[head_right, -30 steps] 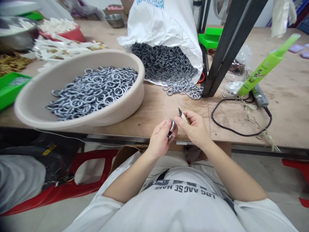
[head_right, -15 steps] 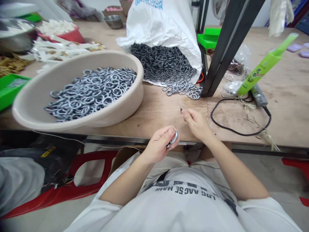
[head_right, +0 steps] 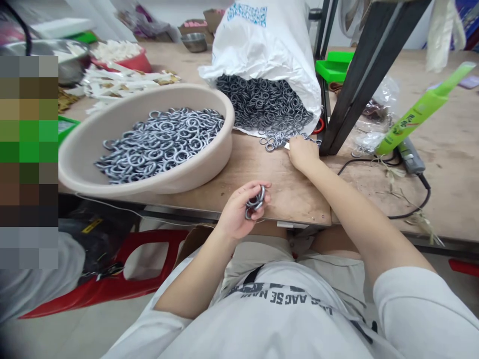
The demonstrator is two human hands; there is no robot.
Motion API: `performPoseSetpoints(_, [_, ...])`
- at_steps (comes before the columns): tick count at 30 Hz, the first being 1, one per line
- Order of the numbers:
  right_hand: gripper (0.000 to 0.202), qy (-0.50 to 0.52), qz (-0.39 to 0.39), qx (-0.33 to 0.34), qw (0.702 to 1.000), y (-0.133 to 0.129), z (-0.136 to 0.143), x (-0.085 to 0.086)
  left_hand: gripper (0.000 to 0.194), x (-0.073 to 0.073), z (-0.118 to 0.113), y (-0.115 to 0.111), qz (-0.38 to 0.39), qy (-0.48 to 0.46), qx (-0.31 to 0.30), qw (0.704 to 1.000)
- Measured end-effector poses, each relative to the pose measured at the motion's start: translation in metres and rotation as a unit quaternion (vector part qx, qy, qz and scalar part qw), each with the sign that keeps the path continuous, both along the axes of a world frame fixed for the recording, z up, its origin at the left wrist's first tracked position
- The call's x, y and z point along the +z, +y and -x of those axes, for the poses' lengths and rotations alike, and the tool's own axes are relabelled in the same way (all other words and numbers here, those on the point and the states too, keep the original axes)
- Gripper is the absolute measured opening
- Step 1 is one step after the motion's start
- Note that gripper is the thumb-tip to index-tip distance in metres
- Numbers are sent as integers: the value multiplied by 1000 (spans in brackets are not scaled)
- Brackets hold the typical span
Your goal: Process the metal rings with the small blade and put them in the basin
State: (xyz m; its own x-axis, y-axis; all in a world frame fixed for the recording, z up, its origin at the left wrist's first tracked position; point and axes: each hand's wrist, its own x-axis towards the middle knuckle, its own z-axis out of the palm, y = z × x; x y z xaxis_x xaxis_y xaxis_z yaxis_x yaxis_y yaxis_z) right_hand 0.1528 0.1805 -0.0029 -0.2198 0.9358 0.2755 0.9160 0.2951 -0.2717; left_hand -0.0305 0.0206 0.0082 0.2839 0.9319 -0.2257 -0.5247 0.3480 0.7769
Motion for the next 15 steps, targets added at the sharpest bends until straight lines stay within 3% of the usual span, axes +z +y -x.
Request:
performPoseSetpoints(4, [22,61,46,41,996,-13,-4,9,38,-1,2,8,50,-38,31,998])
performPoseSetpoints(7, [31,190,122,105,969,-55,-1,20,42,-4,-4,11,20,11,63,998])
performPoseSetpoints(10, [39,431,258,146,852,-106,8,23,39,-9,-15,11,-17,48,54,997])
performPoseSetpoints(12, [36,503,253,135,815,-130,14,20,39,-12,-23,11,-27,47,26,998])
performPoseSetpoints(15, [27,516,164,94,835,-145,18,13,40,-14,-31,10,-38,50,6,998])
